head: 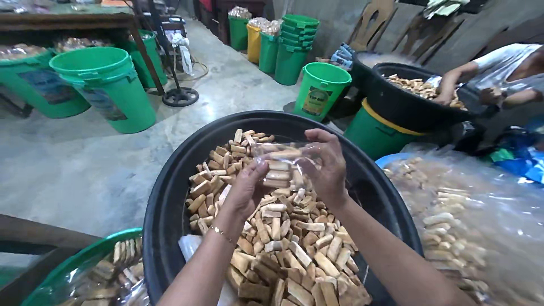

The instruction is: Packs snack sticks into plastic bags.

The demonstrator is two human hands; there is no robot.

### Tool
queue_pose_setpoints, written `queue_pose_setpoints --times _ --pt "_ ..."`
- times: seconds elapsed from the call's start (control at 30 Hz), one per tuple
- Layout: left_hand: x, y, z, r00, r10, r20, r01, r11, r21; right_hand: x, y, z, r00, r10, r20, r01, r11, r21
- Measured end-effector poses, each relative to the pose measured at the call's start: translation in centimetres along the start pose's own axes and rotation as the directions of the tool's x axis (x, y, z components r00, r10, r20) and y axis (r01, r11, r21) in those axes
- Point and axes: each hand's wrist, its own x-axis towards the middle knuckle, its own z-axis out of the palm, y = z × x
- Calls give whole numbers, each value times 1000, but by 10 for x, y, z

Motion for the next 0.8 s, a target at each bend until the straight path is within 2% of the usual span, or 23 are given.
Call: queue_pose_setpoints --times 0.13,0.2,0.27,0.33,0.37,0.4,0.43,0.47,0.5,0.53,0.57,0.6,0.63,0.67,0.7,0.77,0.8 --pt "-1 7 1 999 39 11 -40 997 68 5 -6 -5 985 -84 154 89 996 -28" --pt "-2 3 2 994 82 -71 -77 994 80 7 -14 0 966 -80 245 98 993 -63" --pt "-1 1 0 976 127 -180 -118 991 60 11 -18 6 935 29 353 -27 1000 -11" --pt "3 6 -9 944 191 -268 -183 982 52 14 -9 16 898 236 372 -278 958 64" --pt "6 9 -17 925 218 -310 -217 975 41 12 0 24 854 345 391 -391 919 43" --pt "10 12 -25 909 224 -351 -231 973 22 7 10 34 768 450 456 -484 874 -49" --pt "12 15 -31 895 205 -397 -224 975 -1 -1 22 45 634 529 564 -528 829 -185" --pt "15 17 -35 884 178 -433 -203 979 -11 -11 32 56 452 576 681 -505 795 -337" --pt "17 18 -36 873 154 -462 -182 983 -18 -23 40 66 291 570 769 -422 797 -431" --pt "19 19 -36 869 131 -476 -162 986 -25 -32 45 75 163 554 816 -308 814 -492" --pt "20 19 -36 871 119 -477 -153 988 -34 -38 48 82 81 547 833 -181 830 -527" --pt "20 20 -34 875 118 -469 -161 986 -53 -39 48 87 44 545 838 -96 837 -539" --pt "20 20 -32 880 123 -458 -177 981 -76 -35 44 86 36 549 835 -64 835 -547" --pt "20 20 -31 891 135 -434 -193 977 -94 -29 40 81 60 565 823 -83 824 -560" --pt "19 20 -30 897 148 -417 -209 972 -104 -22 36 72 138 596 791 -160 802 -576" --pt "19 20 -26 895 171 -412 -243 962 -128 -7 25 46 449 632 632 -419 773 -475" --pt "18 20 -23 891 178 -418 -255 957 -138 -1 19 31 614 614 495 -525 787 -325"
